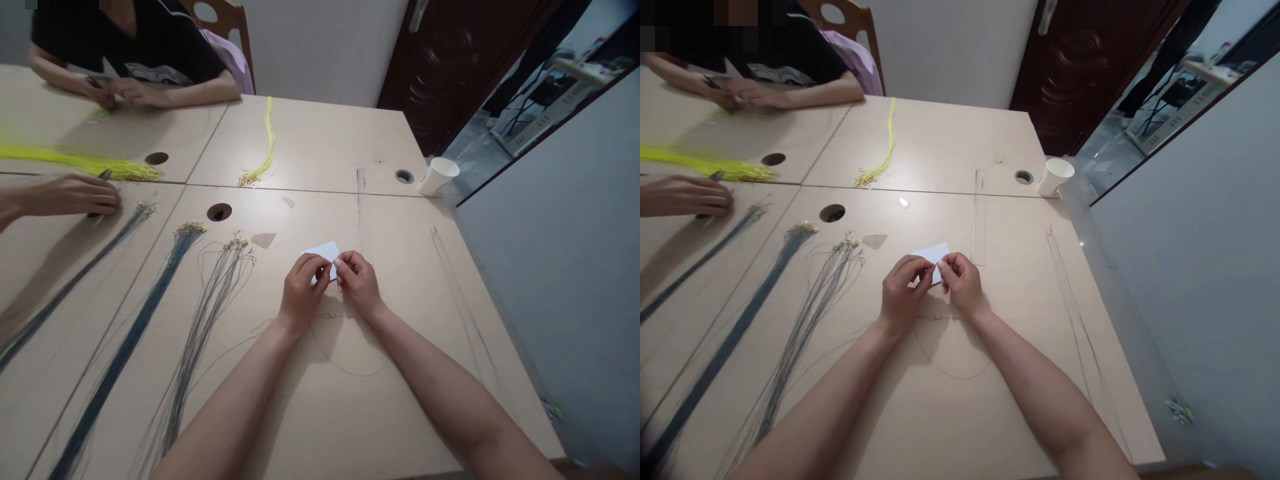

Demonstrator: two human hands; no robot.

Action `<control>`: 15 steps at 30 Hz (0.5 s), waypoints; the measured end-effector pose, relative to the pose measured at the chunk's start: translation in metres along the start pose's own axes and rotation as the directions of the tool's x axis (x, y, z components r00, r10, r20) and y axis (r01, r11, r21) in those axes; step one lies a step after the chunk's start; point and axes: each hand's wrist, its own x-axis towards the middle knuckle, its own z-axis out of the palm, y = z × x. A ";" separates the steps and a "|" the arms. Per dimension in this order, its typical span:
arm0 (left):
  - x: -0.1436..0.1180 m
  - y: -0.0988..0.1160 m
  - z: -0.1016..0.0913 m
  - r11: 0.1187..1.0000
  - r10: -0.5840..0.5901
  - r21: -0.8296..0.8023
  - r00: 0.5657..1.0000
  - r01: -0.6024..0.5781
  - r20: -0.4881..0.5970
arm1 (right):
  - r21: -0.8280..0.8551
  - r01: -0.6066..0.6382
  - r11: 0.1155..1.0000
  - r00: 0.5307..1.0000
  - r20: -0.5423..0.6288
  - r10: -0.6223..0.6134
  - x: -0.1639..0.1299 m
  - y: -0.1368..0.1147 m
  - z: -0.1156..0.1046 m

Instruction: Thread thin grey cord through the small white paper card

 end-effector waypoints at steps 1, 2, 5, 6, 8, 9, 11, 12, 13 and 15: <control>0.000 0.000 0.000 1.000 0.001 0.003 1.000 -0.001 0.002 | -0.002 0.001 1.000 1.000 0.000 -0.001 0.000 0.000 0.000; 0.000 0.000 0.000 1.000 0.002 0.007 1.000 -0.002 0.004 | -0.003 0.003 1.000 1.000 0.000 -0.003 0.000 0.000 0.000; 0.000 0.000 0.000 1.000 0.003 0.017 1.000 -0.004 0.008 | -0.002 0.016 1.000 1.000 0.000 -0.016 0.000 0.000 0.000; 0.000 0.000 0.000 1.000 0.002 0.018 1.000 -0.002 0.008 | 0.003 0.020 1.000 1.000 -0.001 -0.020 0.000 0.000 0.000; 0.000 0.001 0.000 1.000 -0.004 0.018 1.000 0.004 0.008 | 0.011 0.021 1.000 1.000 -0.002 -0.021 0.000 0.000 0.000; 0.000 0.001 0.000 1.000 -0.009 0.017 1.000 0.009 0.006 | 0.012 0.020 1.000 1.000 -0.002 -0.020 0.000 0.000 0.000; 0.001 0.001 0.000 1.000 -0.020 0.013 1.000 0.020 0.002 | 0.011 0.018 1.000 1.000 0.000 -0.018 0.000 0.001 0.000; 0.001 0.002 0.000 1.000 -0.026 0.009 1.000 0.026 -0.002 | 0.010 0.018 1.000 1.000 0.000 -0.018 0.000 0.001 0.000; 0.001 0.001 0.000 1.000 -0.030 0.006 1.000 0.031 -0.004 | 0.009 0.019 1.000 1.000 0.000 -0.019 0.000 0.001 0.000; 0.000 0.001 0.000 0.999 -0.042 -0.002 0.999 0.042 -0.008 | 0.010 0.021 1.000 1.000 0.001 -0.021 0.000 0.001 0.000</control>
